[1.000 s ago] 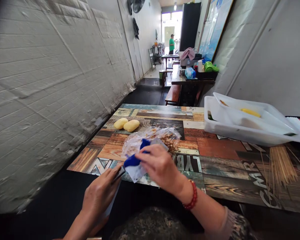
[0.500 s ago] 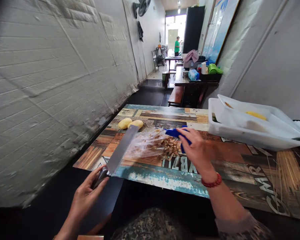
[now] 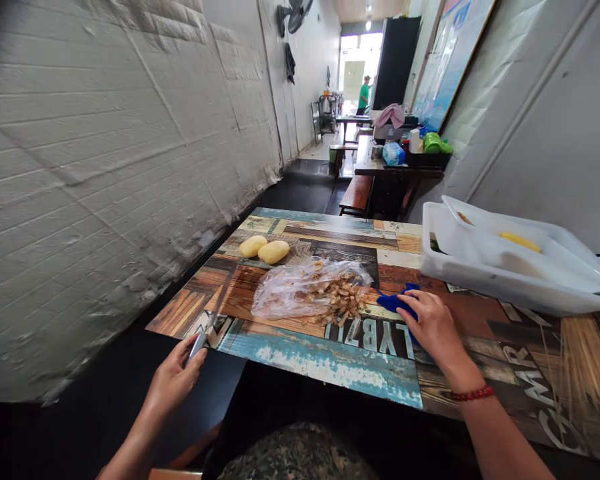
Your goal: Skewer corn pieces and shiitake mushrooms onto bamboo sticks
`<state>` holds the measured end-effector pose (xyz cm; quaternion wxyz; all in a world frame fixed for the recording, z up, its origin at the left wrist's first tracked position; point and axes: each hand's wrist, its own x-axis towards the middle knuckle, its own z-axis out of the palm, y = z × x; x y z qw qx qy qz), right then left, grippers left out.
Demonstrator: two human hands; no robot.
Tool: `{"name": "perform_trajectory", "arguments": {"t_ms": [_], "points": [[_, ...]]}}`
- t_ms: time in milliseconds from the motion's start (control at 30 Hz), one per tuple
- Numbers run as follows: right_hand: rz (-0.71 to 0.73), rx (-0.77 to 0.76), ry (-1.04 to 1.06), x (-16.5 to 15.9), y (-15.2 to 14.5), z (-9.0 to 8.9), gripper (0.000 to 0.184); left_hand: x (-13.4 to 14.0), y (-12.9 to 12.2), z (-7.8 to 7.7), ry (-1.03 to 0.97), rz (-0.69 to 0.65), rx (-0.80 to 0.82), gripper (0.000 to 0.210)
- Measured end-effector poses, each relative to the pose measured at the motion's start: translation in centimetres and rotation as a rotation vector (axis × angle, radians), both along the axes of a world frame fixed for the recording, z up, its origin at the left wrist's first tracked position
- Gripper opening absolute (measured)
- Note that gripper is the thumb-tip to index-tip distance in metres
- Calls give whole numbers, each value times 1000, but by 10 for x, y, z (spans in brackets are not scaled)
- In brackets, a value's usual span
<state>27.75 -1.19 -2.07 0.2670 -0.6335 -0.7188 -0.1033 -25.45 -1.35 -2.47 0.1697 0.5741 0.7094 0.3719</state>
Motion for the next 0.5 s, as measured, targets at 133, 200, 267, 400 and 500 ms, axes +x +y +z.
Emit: {"name": "perform_trajectory", "arguments": {"t_ms": [133, 200, 267, 400, 500], "points": [[-7, 86, 8, -17, 17, 18, 31, 1, -2, -1, 38, 30, -36, 49], [45, 125, 60, -32, 29, 29, 33, 1, -4, -1, 75, 49, -53, 49], [102, 137, 102, -49, 42, 37, 33, 1, -5, -1, 113, 65, -52, 48], [199, 136, 152, -84, 70, 46, 31, -4, -5, -5, 169, 80, -21, 46], [244, 104, 181, -105, 93, 48, 28, -8, 0, -6, 202, 90, -30, 47]]}}
